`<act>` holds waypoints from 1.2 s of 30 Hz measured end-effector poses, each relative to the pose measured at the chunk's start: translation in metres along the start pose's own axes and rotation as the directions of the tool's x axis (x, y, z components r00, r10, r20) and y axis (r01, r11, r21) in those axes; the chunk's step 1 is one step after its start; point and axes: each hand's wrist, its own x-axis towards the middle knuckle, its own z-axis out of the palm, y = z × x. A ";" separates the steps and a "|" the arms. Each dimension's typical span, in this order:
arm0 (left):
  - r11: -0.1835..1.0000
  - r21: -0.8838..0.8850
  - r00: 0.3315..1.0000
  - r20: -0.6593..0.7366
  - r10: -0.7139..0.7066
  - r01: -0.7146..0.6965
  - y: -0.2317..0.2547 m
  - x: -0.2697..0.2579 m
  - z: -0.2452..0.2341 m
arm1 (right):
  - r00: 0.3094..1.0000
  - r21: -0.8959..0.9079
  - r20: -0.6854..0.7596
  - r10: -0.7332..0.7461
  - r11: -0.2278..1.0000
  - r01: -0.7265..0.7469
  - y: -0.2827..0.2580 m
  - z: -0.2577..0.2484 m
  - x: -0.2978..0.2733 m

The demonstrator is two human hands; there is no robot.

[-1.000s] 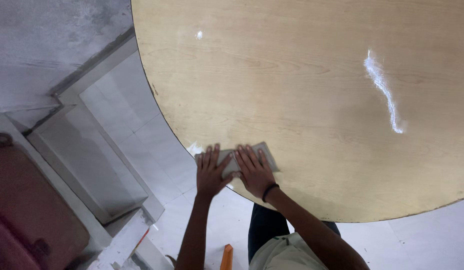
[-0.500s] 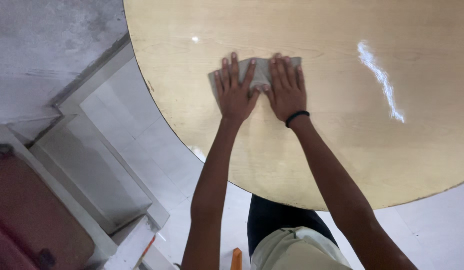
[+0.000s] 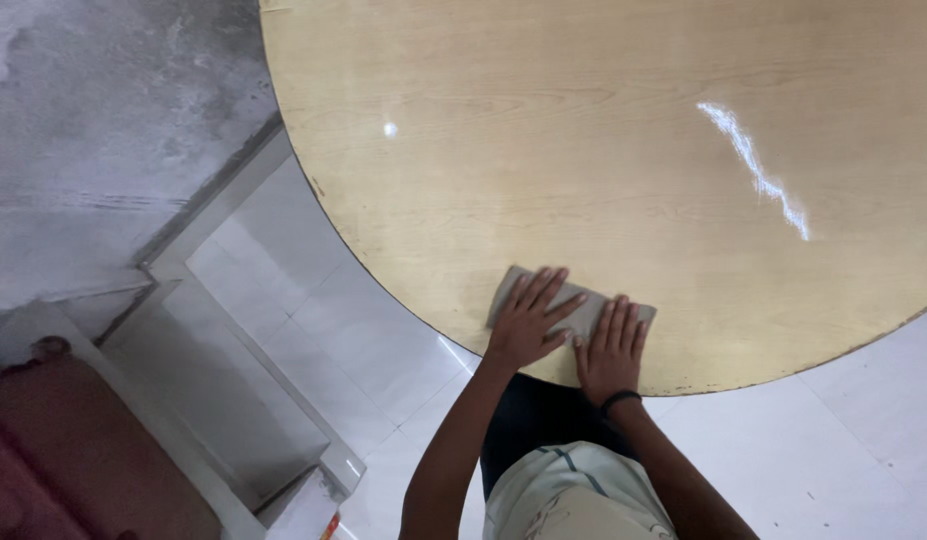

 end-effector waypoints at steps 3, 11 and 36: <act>0.956 -0.067 0.958 -0.028 -0.286 0.284 -0.003 -0.051 0.000 | 0.992 -0.006 0.073 -0.104 0.995 0.104 -0.034 0.017 -0.006; 0.800 -0.017 0.776 -0.229 -0.588 0.600 -0.068 -0.067 -0.005 | 0.940 -0.023 0.067 -0.335 0.941 0.337 -0.101 0.014 0.089; 0.991 -0.004 0.980 0.143 -0.135 0.137 -0.074 -0.020 -0.034 | 0.998 -0.008 0.041 0.056 0.998 -0.056 -0.089 0.045 0.025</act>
